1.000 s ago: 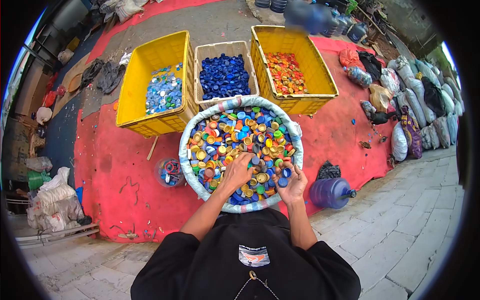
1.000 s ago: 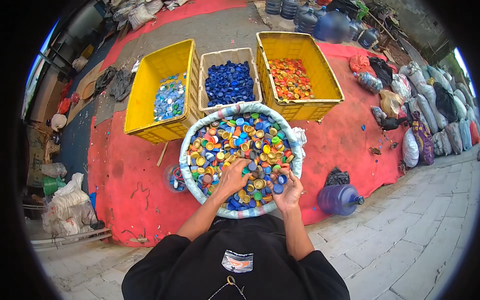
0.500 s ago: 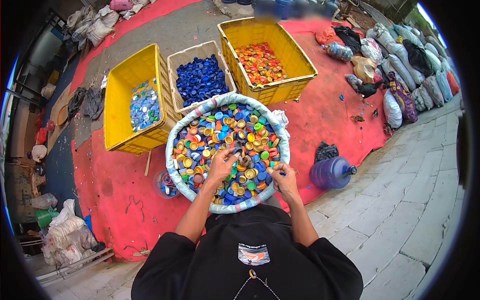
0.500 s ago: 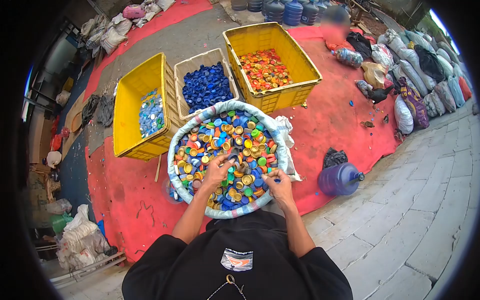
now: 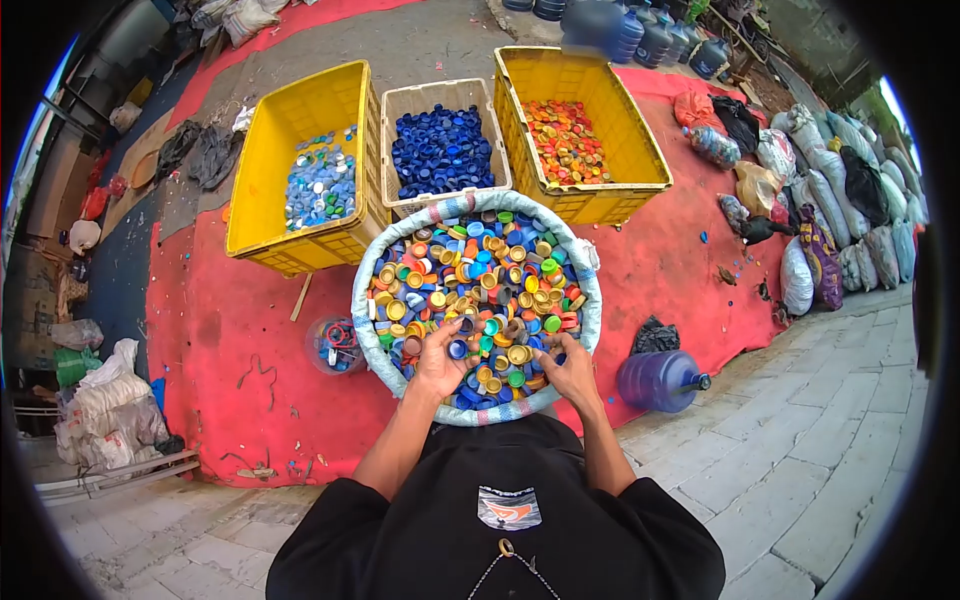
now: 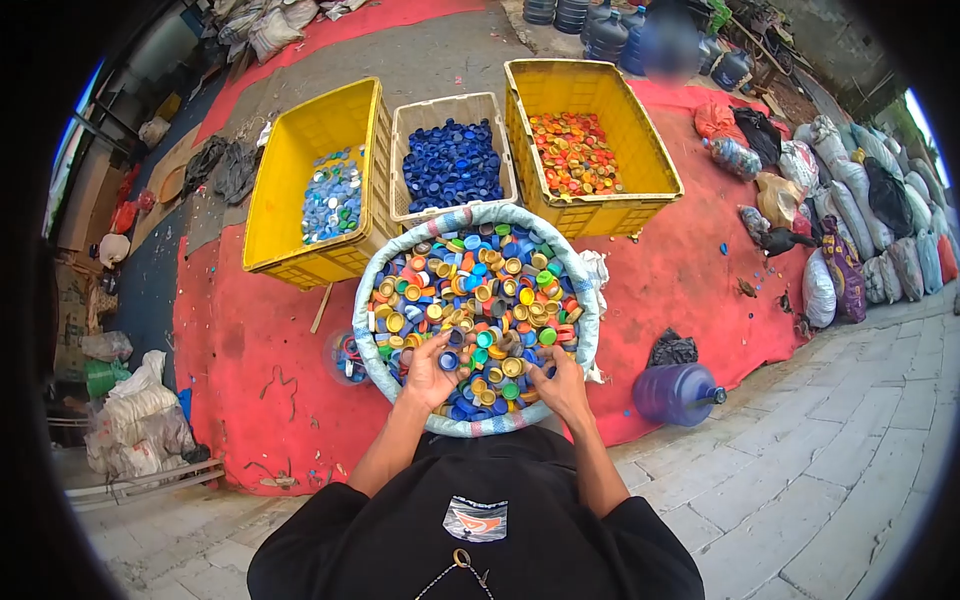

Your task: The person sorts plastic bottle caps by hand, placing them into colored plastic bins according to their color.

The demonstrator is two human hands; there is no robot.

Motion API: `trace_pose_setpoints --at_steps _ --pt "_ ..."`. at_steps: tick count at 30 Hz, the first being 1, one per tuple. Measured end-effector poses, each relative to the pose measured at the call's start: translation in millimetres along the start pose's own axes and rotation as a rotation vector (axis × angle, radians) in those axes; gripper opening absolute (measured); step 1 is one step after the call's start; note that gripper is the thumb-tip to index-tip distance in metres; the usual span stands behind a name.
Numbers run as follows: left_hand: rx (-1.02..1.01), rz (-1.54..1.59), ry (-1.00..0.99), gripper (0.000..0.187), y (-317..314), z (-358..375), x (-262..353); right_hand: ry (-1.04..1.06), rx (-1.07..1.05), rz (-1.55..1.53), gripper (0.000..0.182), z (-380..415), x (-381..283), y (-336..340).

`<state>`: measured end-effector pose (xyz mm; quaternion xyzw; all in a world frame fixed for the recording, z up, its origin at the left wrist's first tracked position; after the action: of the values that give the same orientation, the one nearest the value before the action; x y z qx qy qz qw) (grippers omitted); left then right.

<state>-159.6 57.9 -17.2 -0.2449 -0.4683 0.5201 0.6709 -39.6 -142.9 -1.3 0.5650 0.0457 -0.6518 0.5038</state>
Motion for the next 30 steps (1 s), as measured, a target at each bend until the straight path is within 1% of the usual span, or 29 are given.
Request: trace_pose_setpoints --at_steps 2,3,5,6,7,8,10,11,12,14,15,16,19,20,22,23,25,26,27,28,29,30 --pt "-0.035 0.017 -0.002 0.030 7 1 -2 -0.033 0.011 -0.143 0.033 -7 -3 2" --pt "-0.038 0.028 -0.009 0.030 2 4 -1 -0.060 -0.035 -0.338 0.026 -9 -3 0" --pt "-0.068 0.038 -0.021 0.032 -1 9 2 -0.154 -0.093 -0.749 0.023 -9 -7 0" --pt "-0.044 0.023 -0.028 0.035 -2 11 4 -0.201 -0.129 -0.952 0.022 -10 -10 0" --pt "-0.017 0.031 -0.020 0.037 -4 14 6 -0.193 -0.154 -1.093 0.019 -11 -17 -1" --pt "0.007 0.039 -0.008 0.040 -6 16 8 -0.183 -0.171 -1.239 0.023 -11 -18 -1" --pt "0.048 0.073 0.026 0.042 -6 18 12 -0.280 -0.179 -1.608 0.028 -16 -22 -8" --pt "0.072 0.092 0.021 0.042 -6 19 13 -0.327 -0.158 -1.701 0.033 -16 -24 -11" --pt "0.098 0.112 0.018 0.041 -6 20 14 -0.349 -0.168 -1.774 0.033 -14 -29 -13" --pt "0.065 0.163 -0.017 0.038 3 18 14 -0.331 -0.212 -1.830 0.036 -11 -44 -20" --pt "0.047 0.188 -0.036 0.037 4 18 16 -0.321 -0.243 -1.856 0.040 -11 -50 -23" --pt "0.049 0.191 -0.062 0.037 3 18 17 -0.315 -0.257 -1.889 0.048 -14 -46 -30" --pt "0.044 0.214 -0.124 0.037 2 16 24 -0.286 -0.323 -1.886 0.065 -19 -59 -36" --pt "0.020 0.230 -0.137 0.037 6 14 25 -0.310 -0.296 -1.863 0.068 -24 -65 -38" --pt "0.072 0.232 -0.165 0.037 3 8 33 -0.303 -0.305 -1.834 0.073 -37 -72 -42" --pt "0.063 0.231 -0.148 0.038 6 3 39 -0.289 -0.315 -1.814 0.074 -46 -76 -45" --pt "0.073 0.277 -0.175 0.039 3 -9 57 -0.266 -0.329 -1.776 0.077 -70 -84 -52" --pt "0.079 0.301 -0.188 0.040 2 -16 67 -0.245 -0.350 -1.852 0.071 -87 -83 -55" --pt "0.016 0.337 -0.221 0.041 10 -31 76 -0.262 -0.288 -1.778 0.065 -104 -96 -55" --pt "0.080 0.337 -0.249 0.043 1 -44 93 -0.279 -0.225 -1.703 0.059 -123 -113 -54" --pt "-0.026 0.329 -0.264 0.047 5 -63 110 -0.217 -0.212 -1.703 0.062 -151 -120 -54" --pt "-0.109 0.416 -0.269 0.052 8 -87 129 -0.159 -0.201 -1.701 0.065 -180 -126 -53"
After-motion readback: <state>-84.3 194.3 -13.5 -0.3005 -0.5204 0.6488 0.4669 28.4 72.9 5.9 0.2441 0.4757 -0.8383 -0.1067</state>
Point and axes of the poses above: each hand's wrist, its own z-axis away from the middle knuckle, its own y-axis out of the back of the hand, x = y × z, the point moved 1 cm from there along -z, towards the middle knuckle, and after that the axes turned 11 degrees about -x, right-handed, at the moved point
